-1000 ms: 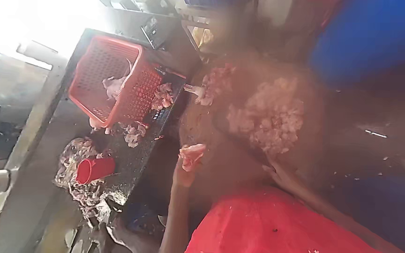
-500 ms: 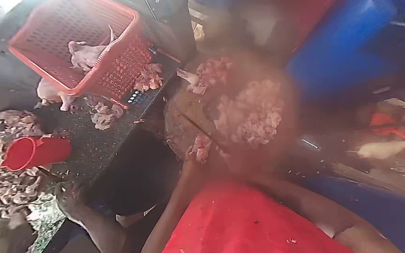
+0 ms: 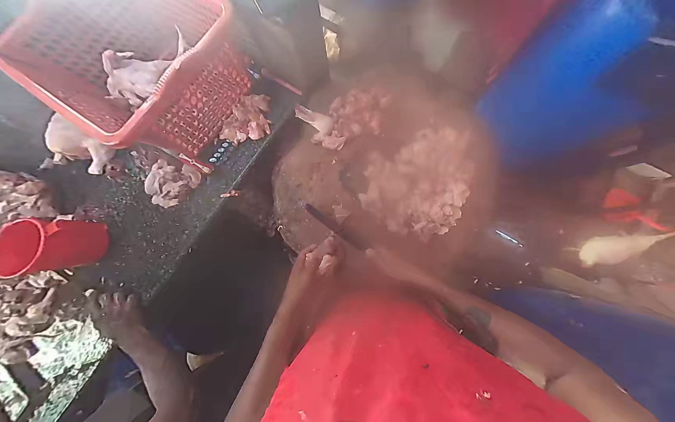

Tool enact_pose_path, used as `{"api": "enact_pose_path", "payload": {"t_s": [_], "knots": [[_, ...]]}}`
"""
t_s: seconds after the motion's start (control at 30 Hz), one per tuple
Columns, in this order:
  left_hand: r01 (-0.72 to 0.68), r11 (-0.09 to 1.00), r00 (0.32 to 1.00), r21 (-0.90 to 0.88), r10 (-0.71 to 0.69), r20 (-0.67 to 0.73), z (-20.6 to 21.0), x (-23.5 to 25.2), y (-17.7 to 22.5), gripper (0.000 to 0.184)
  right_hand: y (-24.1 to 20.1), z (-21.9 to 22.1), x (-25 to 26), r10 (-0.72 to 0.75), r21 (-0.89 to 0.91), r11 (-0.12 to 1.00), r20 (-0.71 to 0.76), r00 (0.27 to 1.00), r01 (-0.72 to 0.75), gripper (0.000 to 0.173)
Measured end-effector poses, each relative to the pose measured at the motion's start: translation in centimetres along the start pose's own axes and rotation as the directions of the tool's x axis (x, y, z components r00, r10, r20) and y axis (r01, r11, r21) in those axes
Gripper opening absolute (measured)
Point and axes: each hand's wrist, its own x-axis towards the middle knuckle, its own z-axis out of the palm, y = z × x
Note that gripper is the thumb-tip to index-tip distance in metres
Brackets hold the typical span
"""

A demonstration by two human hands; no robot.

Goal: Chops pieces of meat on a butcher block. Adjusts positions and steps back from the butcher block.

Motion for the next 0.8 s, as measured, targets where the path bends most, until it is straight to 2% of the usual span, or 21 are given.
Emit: {"api": "enact_pose_path", "payload": {"t_s": [0.03, 0.1, 0.13, 0.2, 0.23, 0.27, 0.33, 0.4, 0.47, 0.53, 0.6, 0.67, 0.73, 0.8], "knots": [[-0.062, 0.987, 0.995, 0.146, 0.05, 0.081, -0.5, 0.3, 1.9, 0.048, 0.8, -0.6, -0.1, 0.026, 0.033, 0.999, -0.019, 0.999, -0.025, 0.057], [-0.189, 0.902, 0.973, 0.388, 0.118, 0.199, -1.1, 1.0, 5.3, 0.052, 1.8, -0.9, -1.1, 0.05, 0.008, 0.999, -0.177, 0.983, -0.05, 0.055], [-0.237, 0.841, 0.969, 0.487, 0.168, 0.183, -1.0, 2.0, 6.7, 0.059, 1.7, -1.1, -1.7, 0.054, -0.055, 0.996, -0.277, 0.959, -0.072, 0.054], [-0.289, 0.676, 0.933, 0.678, 0.358, 0.041, -0.3, 4.9, 7.9, 0.073, 2.3, -1.2, -2.1, 0.023, -0.163, 0.981, -0.443, 0.896, -0.105, 0.06], [-0.271, 0.618, 0.9, 0.738, 0.435, -0.034, -0.1, 6.2, 7.9, 0.076, 2.7, -1.2, -2.4, -0.014, -0.156, 0.985, -0.483, 0.875, -0.07, 0.061], [-0.234, 0.615, 0.885, 0.753, 0.455, -0.097, 0.1, 7.2, 7.8, 0.078, 3.1, -1.0, -2.9, -0.061, -0.134, 0.991, -0.51, 0.858, -0.01, 0.06], [-0.144, 0.7, 0.919, 0.699, 0.356, -0.167, 0.7, 7.8, 7.7, 0.081, 4.0, -0.4, -4.0, -0.105, -0.028, 0.994, -0.47, 0.877, 0.104, 0.054], [-0.072, 0.768, 0.958, 0.636, 0.231, -0.17, 1.7, 7.6, 6.7, 0.082, 5.3, 0.2, -4.9, 0.012, 0.118, 0.993, -0.265, 0.964, 0.02, 0.054], [-0.051, 0.757, 0.96, 0.651, 0.216, -0.176, 3.2, 7.7, 6.0, 0.078, 6.3, 0.4, -4.7, 0.101, 0.19, 0.979, -0.149, 0.984, -0.072, 0.055], [0.001, 0.697, 0.945, 0.717, 0.235, -0.229, 4.7, 8.2, 6.2, 0.085, 5.9, 0.3, -4.3, 0.096, 0.225, 0.973, -0.185, 0.978, -0.053, 0.055], [0.024, 0.691, 0.942, 0.723, 0.226, -0.247, 5.6, 8.6, 6.1, 0.085, 4.8, 0.1, -4.0, 0.076, 0.232, 0.972, -0.226, 0.971, -0.022, 0.054], [-0.017, 0.773, 0.951, 0.635, 0.209, -0.229, 5.5, 8.9, 6.0, 0.079, 2.6, -0.7, -3.5, 0.024, 0.258, 0.965, -0.227, 0.974, 0.037, 0.05], [-0.116, 0.886, 0.96, 0.449, 0.216, -0.178, 4.8, 9.5, 5.1, 0.074, 0.2, -1.5, -2.5, -0.025, 0.285, 0.955, -0.19, 0.981, 0.08, 0.048], [-0.197, 0.946, 0.959, 0.259, 0.24, -0.15, 4.2, 9.7, 3.8, 0.072, -1.5, -1.8, -1.1, -0.066, 0.251, 0.963, -0.138, 0.988, 0.099, 0.051]]}}
